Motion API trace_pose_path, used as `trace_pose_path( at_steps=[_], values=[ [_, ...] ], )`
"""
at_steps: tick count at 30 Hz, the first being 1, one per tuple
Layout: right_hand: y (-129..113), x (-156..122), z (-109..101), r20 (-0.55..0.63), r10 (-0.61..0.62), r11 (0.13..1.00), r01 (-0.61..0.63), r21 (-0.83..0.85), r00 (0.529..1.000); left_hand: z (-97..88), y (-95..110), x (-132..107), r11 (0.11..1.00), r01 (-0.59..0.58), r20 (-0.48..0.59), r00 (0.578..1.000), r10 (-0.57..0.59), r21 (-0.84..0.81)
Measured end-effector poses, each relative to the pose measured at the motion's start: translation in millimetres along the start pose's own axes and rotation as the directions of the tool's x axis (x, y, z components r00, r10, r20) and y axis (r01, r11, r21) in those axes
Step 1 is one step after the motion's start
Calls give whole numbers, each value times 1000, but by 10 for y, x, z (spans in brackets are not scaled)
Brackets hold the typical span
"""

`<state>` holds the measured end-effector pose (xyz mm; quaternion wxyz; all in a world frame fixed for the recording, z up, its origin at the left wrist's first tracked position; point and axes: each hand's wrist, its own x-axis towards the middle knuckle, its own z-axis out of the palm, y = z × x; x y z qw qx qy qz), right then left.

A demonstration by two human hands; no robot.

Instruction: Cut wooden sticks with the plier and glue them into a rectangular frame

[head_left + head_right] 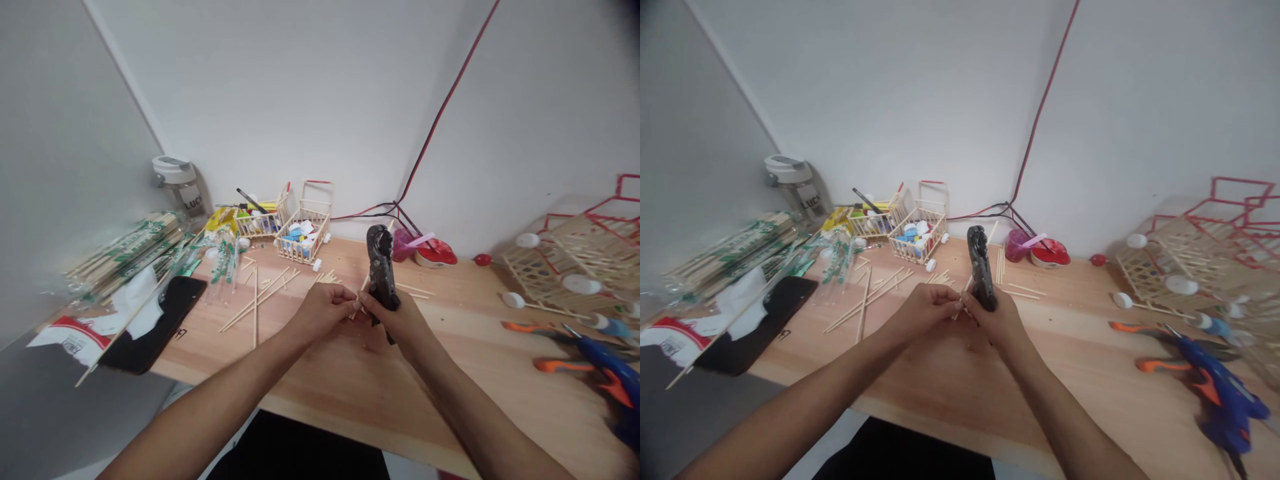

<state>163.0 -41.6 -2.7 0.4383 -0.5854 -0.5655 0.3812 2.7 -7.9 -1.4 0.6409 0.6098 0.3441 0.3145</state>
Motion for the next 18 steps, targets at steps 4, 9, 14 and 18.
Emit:
trace_pose_path(
  at_steps=[4, 9, 14, 18],
  values=[
    [11, -6, 12, -9, 8, 1000, -8, 14, 1000, -17, 3, -1, 1000, -15, 9, 1000, 15, 22],
    [-32, -13, -44, -7, 131, 951, -123, 285, 991, -92, 72, -17, 995, -1, 208, 978, 21, -97],
    [-59, -8, -98, 146, 204, 778, -251, 577, 968, -80, 131, -61, 991, -78, 217, 971, 100, -108],
    [-56, -4, -98, 178, 240, 718, -298, 629, 954, -33, 154, -92, 987, -155, 127, 981, 148, 47]
  ],
)
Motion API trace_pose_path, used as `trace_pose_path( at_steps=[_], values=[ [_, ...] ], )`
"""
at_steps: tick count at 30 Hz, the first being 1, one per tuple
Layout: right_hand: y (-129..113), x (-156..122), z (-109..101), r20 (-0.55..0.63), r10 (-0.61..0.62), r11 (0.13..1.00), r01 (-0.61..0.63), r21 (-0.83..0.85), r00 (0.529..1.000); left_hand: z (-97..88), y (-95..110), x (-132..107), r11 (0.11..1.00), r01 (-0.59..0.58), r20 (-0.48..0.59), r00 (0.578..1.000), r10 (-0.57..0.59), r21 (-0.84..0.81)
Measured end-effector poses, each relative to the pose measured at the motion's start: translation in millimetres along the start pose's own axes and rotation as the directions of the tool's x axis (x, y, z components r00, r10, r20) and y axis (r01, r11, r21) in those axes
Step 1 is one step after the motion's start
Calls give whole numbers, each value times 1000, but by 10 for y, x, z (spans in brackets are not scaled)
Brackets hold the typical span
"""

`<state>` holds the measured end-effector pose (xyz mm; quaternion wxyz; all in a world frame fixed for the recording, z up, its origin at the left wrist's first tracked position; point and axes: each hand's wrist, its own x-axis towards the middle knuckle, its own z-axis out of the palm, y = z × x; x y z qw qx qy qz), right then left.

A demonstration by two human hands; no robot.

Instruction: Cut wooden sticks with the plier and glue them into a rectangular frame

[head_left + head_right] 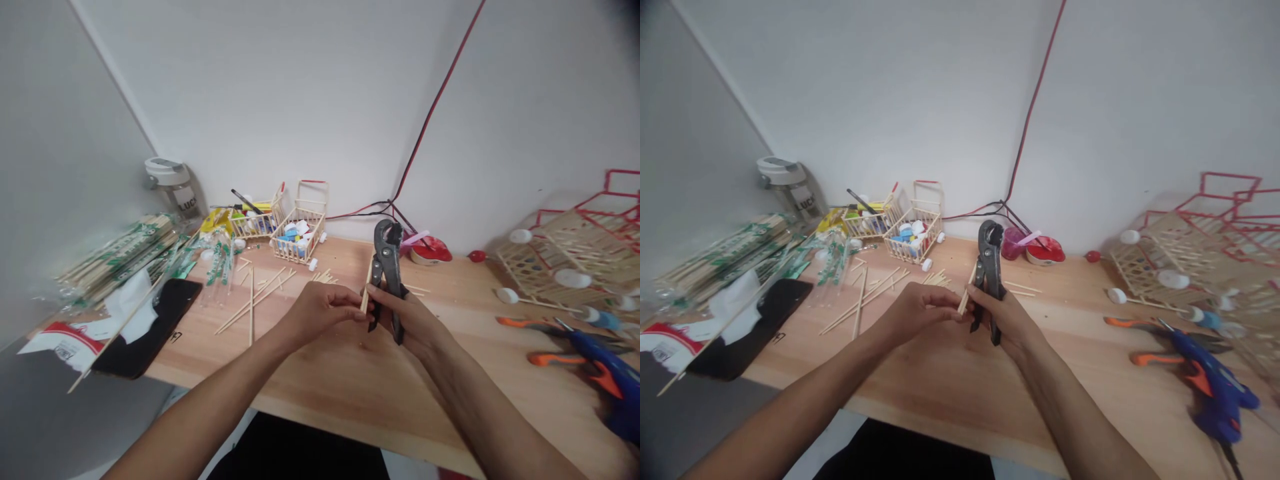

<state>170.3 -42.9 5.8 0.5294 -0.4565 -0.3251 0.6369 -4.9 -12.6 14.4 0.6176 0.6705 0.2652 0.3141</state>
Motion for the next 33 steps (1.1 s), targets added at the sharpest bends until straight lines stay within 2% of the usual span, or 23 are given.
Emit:
trace_pose_path(
  at_steps=[5, 15, 17, 21, 24, 28, 33],
  values=[
    [8, 9, 0, 3, -53, 998, 53, 12, 999, 18, 50, -10, 974, -54, -47, 997, 66, 218],
    [-18, -11, -1, 26, -142, 984, 144, -108, 989, 15, 15, -2, 944, -92, -68, 990, 120, 318],
    [-17, -10, -5, 24, -160, 977, 162, -138, 987, -8, -9, 15, 959, -79, -37, 995, 93, 274],
    [9, -2, -12, -9, -158, 971, 153, -181, 987, -55, -76, 64, 997, -1, 16, 1000, 0, 79],
    [11, -19, 22, -39, -182, 945, 163, -284, 983, -54, -114, 89, 999, 42, 3, 999, -42, -17],
    [-20, -62, 102, -74, -227, 865, 166, -474, 971, -6, -145, 95, 992, 89, -31, 995, -92, -88],
    [30, -46, 119, -62, -310, 776, 215, -593, 949, 59, -158, 82, 976, 127, -92, 985, -145, -175]
  ],
)
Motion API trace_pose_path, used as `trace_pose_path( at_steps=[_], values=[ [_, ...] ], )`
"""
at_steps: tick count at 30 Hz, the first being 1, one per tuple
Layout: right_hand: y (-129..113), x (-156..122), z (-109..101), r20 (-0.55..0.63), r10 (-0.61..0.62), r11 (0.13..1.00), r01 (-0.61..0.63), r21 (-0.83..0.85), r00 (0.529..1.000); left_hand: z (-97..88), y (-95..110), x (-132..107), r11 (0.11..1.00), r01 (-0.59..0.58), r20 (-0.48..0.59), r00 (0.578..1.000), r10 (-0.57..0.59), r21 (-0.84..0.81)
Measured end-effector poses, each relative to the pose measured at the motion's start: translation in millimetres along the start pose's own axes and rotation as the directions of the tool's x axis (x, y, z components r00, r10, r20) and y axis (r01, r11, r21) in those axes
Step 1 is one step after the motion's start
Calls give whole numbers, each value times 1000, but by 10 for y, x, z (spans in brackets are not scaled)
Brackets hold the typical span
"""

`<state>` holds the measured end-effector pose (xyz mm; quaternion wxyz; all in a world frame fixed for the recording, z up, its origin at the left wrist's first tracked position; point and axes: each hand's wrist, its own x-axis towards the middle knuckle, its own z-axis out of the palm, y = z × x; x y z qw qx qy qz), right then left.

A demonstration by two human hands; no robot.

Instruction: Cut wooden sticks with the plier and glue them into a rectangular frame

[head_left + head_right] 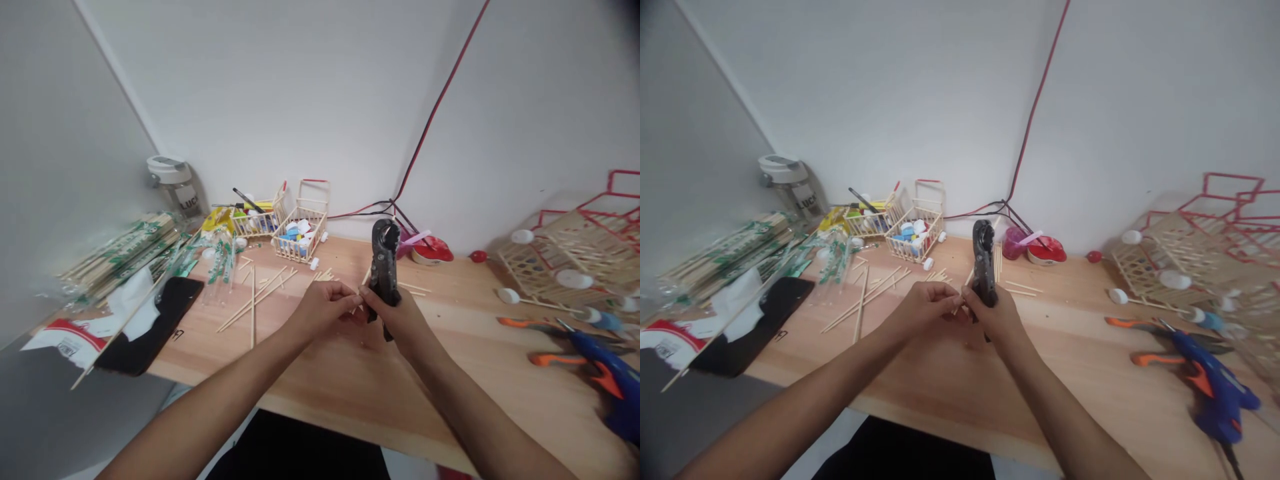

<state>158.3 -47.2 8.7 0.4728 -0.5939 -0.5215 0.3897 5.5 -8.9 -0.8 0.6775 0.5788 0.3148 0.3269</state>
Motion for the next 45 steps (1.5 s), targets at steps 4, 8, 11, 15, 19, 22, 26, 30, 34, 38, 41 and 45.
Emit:
trace_pose_path(
  at_steps=[4, 8, 11, 15, 19, 22, 26, 30, 34, 38, 41, 45],
  values=[
    [84, 13, 32, -49, -84, 990, 77, -120, 995, 26, 8, -9, 999, -38, -47, 998, 40, 38],
    [47, 18, 22, -26, -87, 978, 81, -192, 996, -8, 10, -2, 998, -32, -47, 998, 35, 54],
    [-30, 31, -73, 48, -103, 960, 112, -257, 994, -106, 49, 7, 1000, -23, -38, 999, 23, 8],
    [-56, 64, -296, 226, -56, 938, 129, -321, 972, -295, 184, -11, 992, -113, -94, 990, 108, -52],
    [-6, 81, -426, 357, -12, 929, 142, -341, 934, -407, 293, -55, 977, -204, -88, 976, 198, -61],
    [5, 70, -423, 403, -13, 936, 153, -317, 915, -416, 315, -75, 978, -206, -73, 977, 203, -41],
    [-2, 54, -407, 450, -23, 943, 169, -288, 893, -403, 309, -82, 986, -166, -10, 986, 166, -13],
    [-9, 41, -424, 498, 21, 943, 149, -299, 867, -401, 306, -83, 994, -105, 41, 994, 105, -20],
    [-36, 27, -418, 525, 35, 939, 151, -308, 850, -408, 316, -83, 996, -82, 70, 994, 84, -37],
    [-58, 24, -406, 518, 36, 939, 148, -309, 854, -412, 334, -88, 998, -52, 65, 996, 55, -45],
    [-44, 29, -413, 522, 27, 939, 158, -306, 853, -417, 339, -89, 998, -25, 62, 998, 28, -54],
    [1, 41, -423, 521, 48, 927, 157, -342, 852, -426, 335, -81, 998, -4, 66, 998, 8, -66]
  ],
)
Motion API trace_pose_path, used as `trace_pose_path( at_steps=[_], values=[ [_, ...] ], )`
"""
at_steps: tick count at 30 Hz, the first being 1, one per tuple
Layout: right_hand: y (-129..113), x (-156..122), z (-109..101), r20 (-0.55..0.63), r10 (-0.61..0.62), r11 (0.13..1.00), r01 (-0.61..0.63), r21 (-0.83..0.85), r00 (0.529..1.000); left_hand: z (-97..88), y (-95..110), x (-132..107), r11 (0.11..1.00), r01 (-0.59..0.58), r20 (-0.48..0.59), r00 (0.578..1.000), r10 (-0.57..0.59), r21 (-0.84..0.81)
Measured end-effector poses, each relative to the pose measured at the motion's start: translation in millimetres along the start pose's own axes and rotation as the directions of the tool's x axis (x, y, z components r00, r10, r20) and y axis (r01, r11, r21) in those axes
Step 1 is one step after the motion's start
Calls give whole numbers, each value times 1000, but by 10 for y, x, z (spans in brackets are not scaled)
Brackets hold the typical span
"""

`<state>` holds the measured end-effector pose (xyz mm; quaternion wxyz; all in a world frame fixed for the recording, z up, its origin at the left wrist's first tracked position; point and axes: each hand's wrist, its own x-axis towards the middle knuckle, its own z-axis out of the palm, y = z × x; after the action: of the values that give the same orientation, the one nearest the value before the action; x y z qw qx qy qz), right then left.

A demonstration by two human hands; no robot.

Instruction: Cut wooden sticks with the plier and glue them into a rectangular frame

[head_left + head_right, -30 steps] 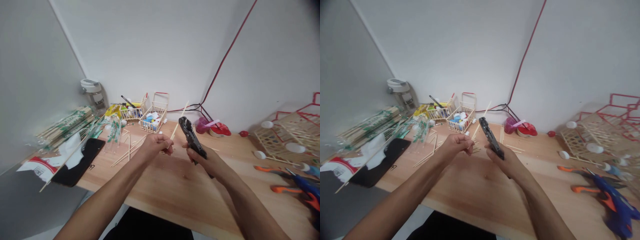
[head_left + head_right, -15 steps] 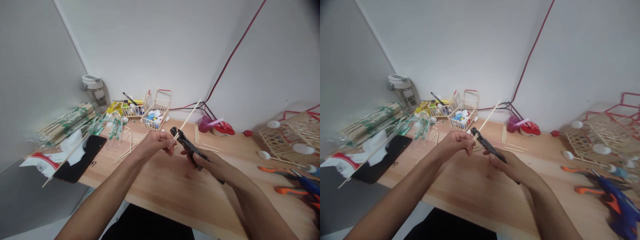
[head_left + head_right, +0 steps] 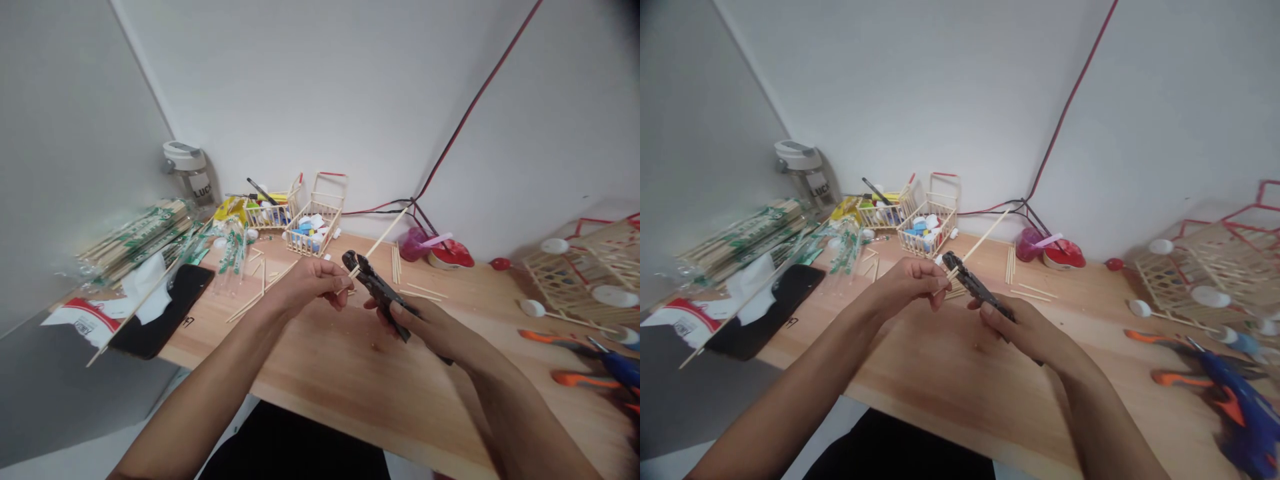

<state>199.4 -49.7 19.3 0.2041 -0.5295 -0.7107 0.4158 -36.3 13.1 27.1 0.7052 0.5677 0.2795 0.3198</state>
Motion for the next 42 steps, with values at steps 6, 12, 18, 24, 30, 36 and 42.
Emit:
trace_pose_path(
  at_steps=[6, 12, 18, 24, 30, 36, 42],
  values=[
    [6, 14, 6, 26, 8, 1000, -8, -12, 1000, -9, -8, 8, 1000, 6, 8, 1000, -6, -20],
    [3, 14, 7, 47, 5, 1000, -5, 4, 999, -31, -14, 8, 1000, 19, 18, 1000, -19, -14],
    [8, 10, 10, 63, 5, 998, -9, 61, 998, -45, -13, 1, 1000, 12, 26, 1000, -12, -4],
    [23, 27, 38, 49, 31, 997, -34, 66, 998, -41, 2, 0, 999, 31, 5, 1000, -31, 7],
    [41, 45, 56, 30, 50, 996, -52, 76, 998, -44, 0, 5, 999, 36, -10, 999, -35, 12],
    [-9, 46, 73, -12, 87, 996, -87, 10, 996, -39, 4, 2, 997, 48, -62, 997, -45, 63],
    [-52, 47, 87, -38, 106, 994, -106, -5, 994, -42, 2, 3, 996, 64, -55, 997, -61, 59]
  ],
)
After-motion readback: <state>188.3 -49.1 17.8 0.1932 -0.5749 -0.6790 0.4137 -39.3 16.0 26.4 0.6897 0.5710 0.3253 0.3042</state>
